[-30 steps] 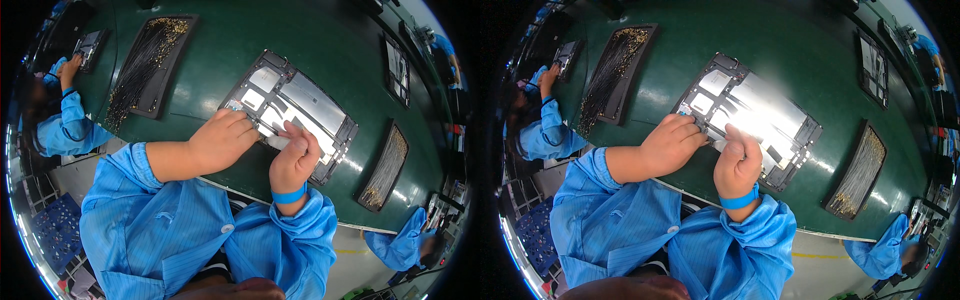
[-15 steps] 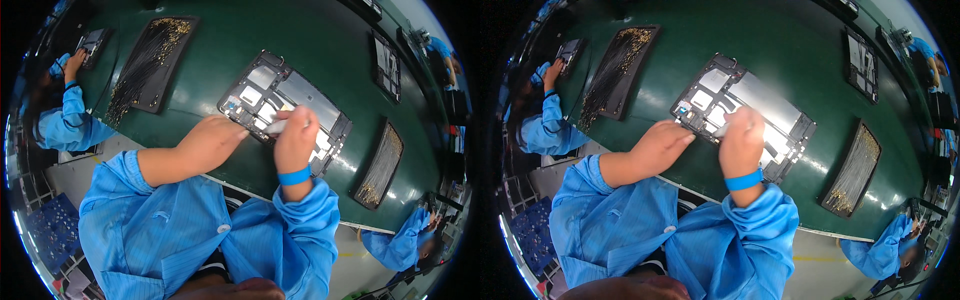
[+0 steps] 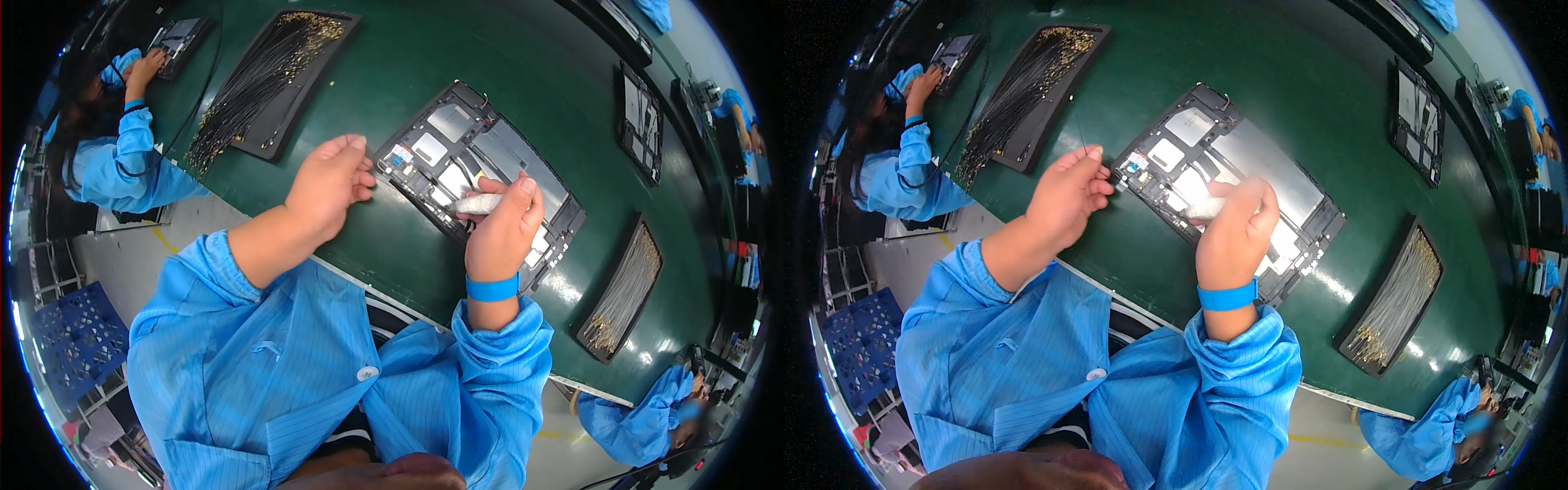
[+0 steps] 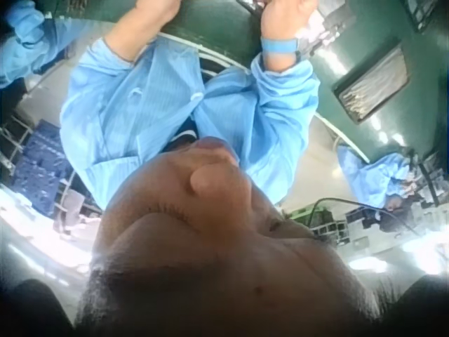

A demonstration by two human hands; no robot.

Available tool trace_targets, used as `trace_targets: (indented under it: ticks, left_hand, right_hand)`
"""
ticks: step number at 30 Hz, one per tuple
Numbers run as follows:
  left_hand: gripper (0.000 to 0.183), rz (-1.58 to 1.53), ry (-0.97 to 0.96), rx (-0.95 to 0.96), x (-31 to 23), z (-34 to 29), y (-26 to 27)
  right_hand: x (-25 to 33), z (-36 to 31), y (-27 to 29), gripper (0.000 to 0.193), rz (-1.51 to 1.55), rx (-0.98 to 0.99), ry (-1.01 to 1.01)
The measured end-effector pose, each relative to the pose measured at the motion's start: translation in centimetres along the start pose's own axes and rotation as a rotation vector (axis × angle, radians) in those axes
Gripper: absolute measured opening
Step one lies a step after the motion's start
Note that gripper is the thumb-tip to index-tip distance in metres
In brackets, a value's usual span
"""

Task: Assembling internal components of electronic tablet devices on a factory production line.

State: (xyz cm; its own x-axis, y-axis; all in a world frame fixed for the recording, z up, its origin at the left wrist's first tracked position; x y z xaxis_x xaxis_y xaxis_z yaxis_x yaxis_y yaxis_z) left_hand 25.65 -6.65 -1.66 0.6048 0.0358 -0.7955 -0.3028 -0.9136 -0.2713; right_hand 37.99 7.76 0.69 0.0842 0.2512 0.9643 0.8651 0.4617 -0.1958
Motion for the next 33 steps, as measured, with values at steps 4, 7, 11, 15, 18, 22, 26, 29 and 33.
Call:
trace_targets:
  ticks: [4,7,11,15,18,22,26,29,33]
  left_hand:
    - [0.024,0.472,0.22,0.427,-0.5,-2.6,0.1]
    - [0.029,0.58,0.571,0.589,1.7,-4.5,0.4]
    - [0.036,0.478,0.555,0.54,2.4,-2.9,-0.3]
    - [0.025,0.428,0.534,0.537,2.1,-1.6,-1.6]
    - [0.022,0.458,0.537,0.562,2.3,-1.2,-1.9]
    - [0.02,0.564,0.501,0.452,1.6,-1.2,-2.2]
    - [0.021,0.489,0.489,0.459,1.5,-1.5,-2.1]
    - [0.023,0.379,0.576,0.536,1.7,-0.8,-2.5]
    - [0.033,0.296,0.649,0.607,1.7,-0.4,-2.5]
  right_hand:
    - [0.0,0.0,0.2,0.037,-0.002,-0.012,-0.005]
    - [0.0,0.0,0.1,0.041,-0.039,0.007,0.001]
    - [0.0,-0.2,-0.1,0.034,-0.007,-0.001,-0.005]
    - [-0.2,0.5,0.0,0.036,-0.015,0.067,-0.087]
    - [-0.8,2.1,-1.1,0.041,-0.596,0.452,-0.162]
    - [0.3,3.3,-3.2,0.043,-0.983,0.715,0.312]
    - [-0.8,4.0,-3.9,0.028,-1.062,0.62,0.05]
    - [-0.2,3.9,-0.1,0.025,-0.592,0.275,0.097]
    - [4.6,3.1,13.7,0.026,-0.493,-0.202,0.046]
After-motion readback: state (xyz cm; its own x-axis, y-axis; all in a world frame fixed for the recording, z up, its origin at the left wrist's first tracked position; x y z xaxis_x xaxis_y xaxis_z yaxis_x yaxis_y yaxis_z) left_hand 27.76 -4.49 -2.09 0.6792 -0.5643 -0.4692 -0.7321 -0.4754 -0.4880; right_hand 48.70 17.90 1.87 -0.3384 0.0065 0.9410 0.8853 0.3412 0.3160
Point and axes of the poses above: each hand's wrist, its own z-axis towards the middle knuckle, its own y-axis out of the back of the hand, x = y × z, the point moved 4 cm from there along z, towards the middle knuckle, and after that the axes turned 1 degree about -z, right-handed, at the moved point
